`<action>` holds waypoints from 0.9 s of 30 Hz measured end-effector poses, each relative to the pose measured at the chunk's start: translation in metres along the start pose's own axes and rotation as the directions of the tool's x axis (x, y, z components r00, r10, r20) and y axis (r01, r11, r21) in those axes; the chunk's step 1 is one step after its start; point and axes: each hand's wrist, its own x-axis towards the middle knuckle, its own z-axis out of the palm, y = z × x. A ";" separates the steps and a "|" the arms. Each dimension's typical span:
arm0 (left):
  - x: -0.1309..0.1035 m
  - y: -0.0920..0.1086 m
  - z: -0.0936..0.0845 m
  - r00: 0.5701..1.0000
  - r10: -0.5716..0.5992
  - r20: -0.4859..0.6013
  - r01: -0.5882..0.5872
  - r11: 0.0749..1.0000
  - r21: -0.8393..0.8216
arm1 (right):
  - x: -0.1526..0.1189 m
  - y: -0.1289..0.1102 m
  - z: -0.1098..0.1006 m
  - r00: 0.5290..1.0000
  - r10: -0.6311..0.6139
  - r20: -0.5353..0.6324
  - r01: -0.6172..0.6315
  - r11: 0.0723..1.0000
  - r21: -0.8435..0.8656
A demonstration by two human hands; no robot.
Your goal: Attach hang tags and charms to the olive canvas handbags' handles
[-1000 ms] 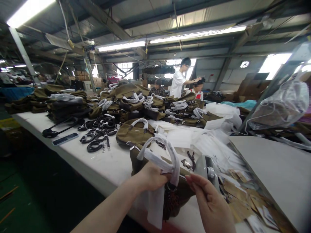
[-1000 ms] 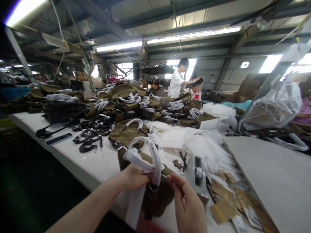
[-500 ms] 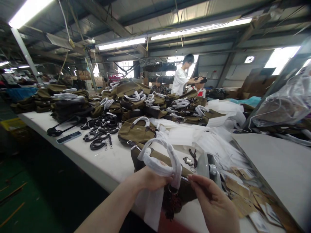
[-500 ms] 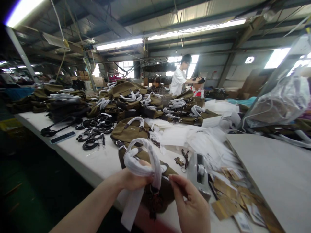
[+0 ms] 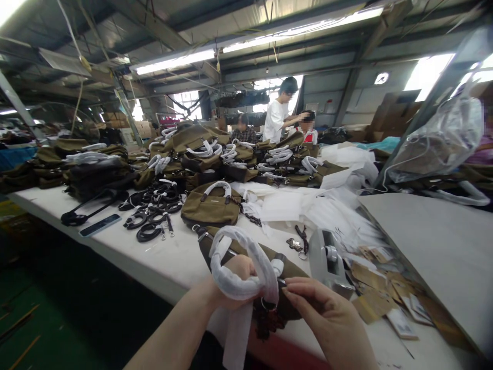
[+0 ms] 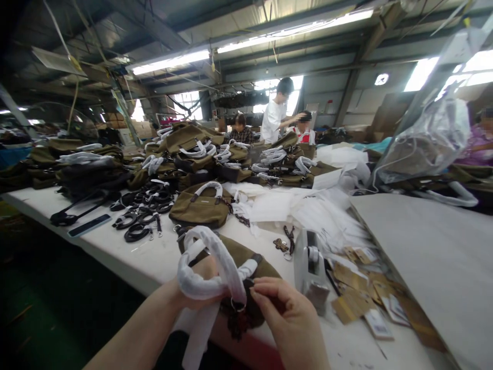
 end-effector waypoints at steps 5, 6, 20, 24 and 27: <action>-0.006 0.027 0.000 0.935 0.125 0.333 -0.295 0.796 0.529 | 0.000 -0.004 -0.001 0.986 0.084 0.142 -0.057 0.981 -0.185; -0.006 0.031 0.001 0.926 0.104 0.362 -0.320 0.725 0.610 | 0.001 -0.008 -0.001 0.984 0.097 0.150 -0.059 0.969 -0.241; -0.007 0.036 0.000 0.931 0.071 0.358 -0.316 0.650 0.691 | 0.015 -0.020 -0.005 0.981 0.061 0.182 0.031 0.887 -0.461; 0.006 0.038 0.008 0.932 0.133 0.338 -0.322 0.734 0.598 | 0.024 -0.018 -0.001 0.980 0.088 0.179 0.024 0.839 -0.544; 0.021 0.032 0.018 0.931 0.172 0.321 -0.261 0.931 0.256 | 0.034 -0.012 -0.001 0.968 0.096 0.230 0.013 0.901 -0.433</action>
